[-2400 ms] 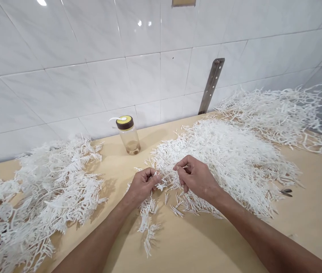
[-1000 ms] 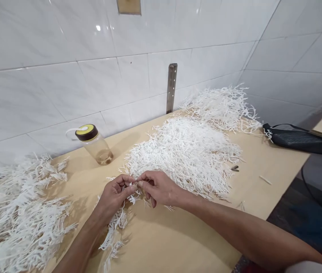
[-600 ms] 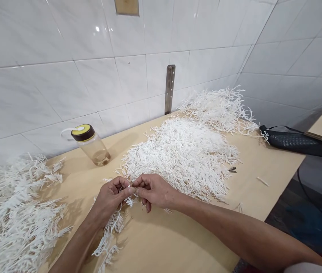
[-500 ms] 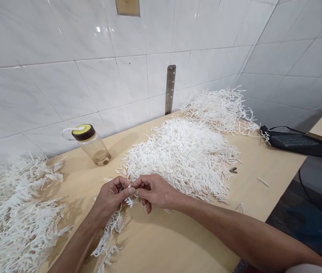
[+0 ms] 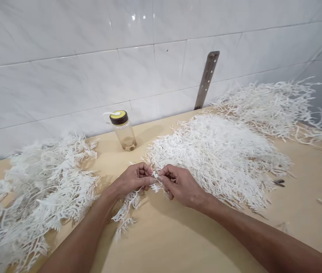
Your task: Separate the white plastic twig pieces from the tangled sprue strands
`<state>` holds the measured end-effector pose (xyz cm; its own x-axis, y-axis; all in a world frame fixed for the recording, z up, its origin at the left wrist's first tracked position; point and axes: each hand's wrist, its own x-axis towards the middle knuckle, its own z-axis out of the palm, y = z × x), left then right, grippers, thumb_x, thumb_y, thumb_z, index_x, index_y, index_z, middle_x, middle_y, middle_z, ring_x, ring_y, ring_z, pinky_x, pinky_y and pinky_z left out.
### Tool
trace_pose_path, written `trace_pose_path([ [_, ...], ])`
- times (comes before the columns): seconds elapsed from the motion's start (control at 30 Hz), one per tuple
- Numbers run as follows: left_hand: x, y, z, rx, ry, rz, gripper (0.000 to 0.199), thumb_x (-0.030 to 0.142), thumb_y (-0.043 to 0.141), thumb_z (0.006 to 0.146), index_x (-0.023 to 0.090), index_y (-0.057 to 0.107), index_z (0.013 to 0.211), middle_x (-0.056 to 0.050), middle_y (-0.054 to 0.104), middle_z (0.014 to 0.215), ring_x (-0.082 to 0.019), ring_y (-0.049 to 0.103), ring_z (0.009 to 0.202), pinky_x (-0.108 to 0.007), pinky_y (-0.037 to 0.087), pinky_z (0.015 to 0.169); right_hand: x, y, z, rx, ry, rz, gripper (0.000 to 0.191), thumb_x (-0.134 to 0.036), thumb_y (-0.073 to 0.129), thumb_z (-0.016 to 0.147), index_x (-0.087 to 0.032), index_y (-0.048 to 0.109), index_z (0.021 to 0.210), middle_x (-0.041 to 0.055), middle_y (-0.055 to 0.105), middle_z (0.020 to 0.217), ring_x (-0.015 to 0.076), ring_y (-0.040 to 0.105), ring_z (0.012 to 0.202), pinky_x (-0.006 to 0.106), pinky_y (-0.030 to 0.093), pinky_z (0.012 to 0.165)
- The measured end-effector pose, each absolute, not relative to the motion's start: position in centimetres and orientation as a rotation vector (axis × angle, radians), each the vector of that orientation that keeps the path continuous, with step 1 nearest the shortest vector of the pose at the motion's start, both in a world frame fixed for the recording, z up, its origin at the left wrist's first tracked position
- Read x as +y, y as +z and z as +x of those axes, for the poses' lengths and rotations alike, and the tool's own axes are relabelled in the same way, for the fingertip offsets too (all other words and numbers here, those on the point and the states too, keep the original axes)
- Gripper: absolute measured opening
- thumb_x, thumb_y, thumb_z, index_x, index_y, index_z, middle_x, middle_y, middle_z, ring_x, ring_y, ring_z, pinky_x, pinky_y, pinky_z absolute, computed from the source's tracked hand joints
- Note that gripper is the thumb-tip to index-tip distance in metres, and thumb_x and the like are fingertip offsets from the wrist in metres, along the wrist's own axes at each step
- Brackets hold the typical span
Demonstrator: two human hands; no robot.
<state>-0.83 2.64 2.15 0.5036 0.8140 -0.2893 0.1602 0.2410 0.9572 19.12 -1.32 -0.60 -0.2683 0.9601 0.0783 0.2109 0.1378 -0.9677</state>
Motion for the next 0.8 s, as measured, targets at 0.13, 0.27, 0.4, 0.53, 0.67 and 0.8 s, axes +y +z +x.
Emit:
trace_pose_path([
  [0.13,2.8,1.9,-1.2,0.98,0.523,1.299,0.035,0.041,0.082,0.066,0.015,0.06,0.073,0.002,0.053,0.055,-0.008,0.047,0.048,-0.02,0.035,0.045,-1.4,-0.6,19.0,-1.736,1.02,-1.183,0.016,-0.033,0.054,0.093,-0.019,0.06,0.087,-0.0025,0.057,0.065,0.0088,0.052,0.048,0.022,0.045,0.047],
  [0.27,2.8,1.4,-1.1,0.984,0.563,1.285,0.034,0.044,0.081,0.067,0.014,0.066,0.073,0.003,0.05,0.052,-0.008,0.042,0.046,-0.02,0.032,0.044,-1.3,-0.5,19.1,-1.763,0.957,-1.197,0.016,-0.032,0.054,0.092,-0.018,0.062,0.088,-0.0016,0.058,0.065,0.0097,0.052,0.05,0.023,0.046,0.049],
  [0.4,2.8,0.9,-0.9,0.995,0.606,1.303,0.034,0.047,0.078,0.071,0.014,0.068,0.074,0.004,0.045,0.051,-0.007,0.035,0.045,-0.021,0.026,0.044,-1.2,-0.5,19.4,-1.767,0.9,-1.214,0.017,-0.03,0.052,0.093,-0.019,0.064,0.096,0.0007,0.062,0.071,0.0117,0.057,0.054,0.025,0.048,0.049],
  [0.53,2.8,0.6,-0.7,1.013,0.646,1.352,0.037,0.049,0.076,0.072,0.013,0.068,0.073,0.003,0.042,0.054,-0.007,0.032,0.047,-0.022,0.021,0.045,-1.1,-0.6,19.6,-1.739,0.788,-1.23,0.018,-0.031,0.053,0.093,-0.02,0.065,0.1,0.0035,0.065,0.079,0.0139,0.061,0.062,0.024,0.05,0.05],
  [0.67,2.7,0.5,-0.6,1.018,0.659,1.359,0.038,0.051,0.074,0.074,0.013,0.067,0.074,0.004,0.04,0.055,-0.006,0.028,0.048,-0.023,0.018,0.046,-1.2,-0.5,19.5,-1.743,0.718,-1.215,0.013,-0.03,0.057,0.09,-0.02,0.065,0.092,0.0043,0.065,0.082,0.0144,0.061,0.066,0.024,0.05,0.051],
  [0.8,2.4,0.9,-0.2,1.014,0.655,1.352,0.038,0.051,0.074,0.074,0.014,0.065,0.072,0.004,0.041,0.055,-0.007,0.029,0.048,-0.023,0.018,0.047,-1.2,-0.2,19.2,-1.779,0.645,-1.179,0.01,-0.025,0.058,0.089,-0.019,0.065,0.089,0.0049,0.066,0.084,0.014,0.06,0.068,0.024,0.049,0.054],
])
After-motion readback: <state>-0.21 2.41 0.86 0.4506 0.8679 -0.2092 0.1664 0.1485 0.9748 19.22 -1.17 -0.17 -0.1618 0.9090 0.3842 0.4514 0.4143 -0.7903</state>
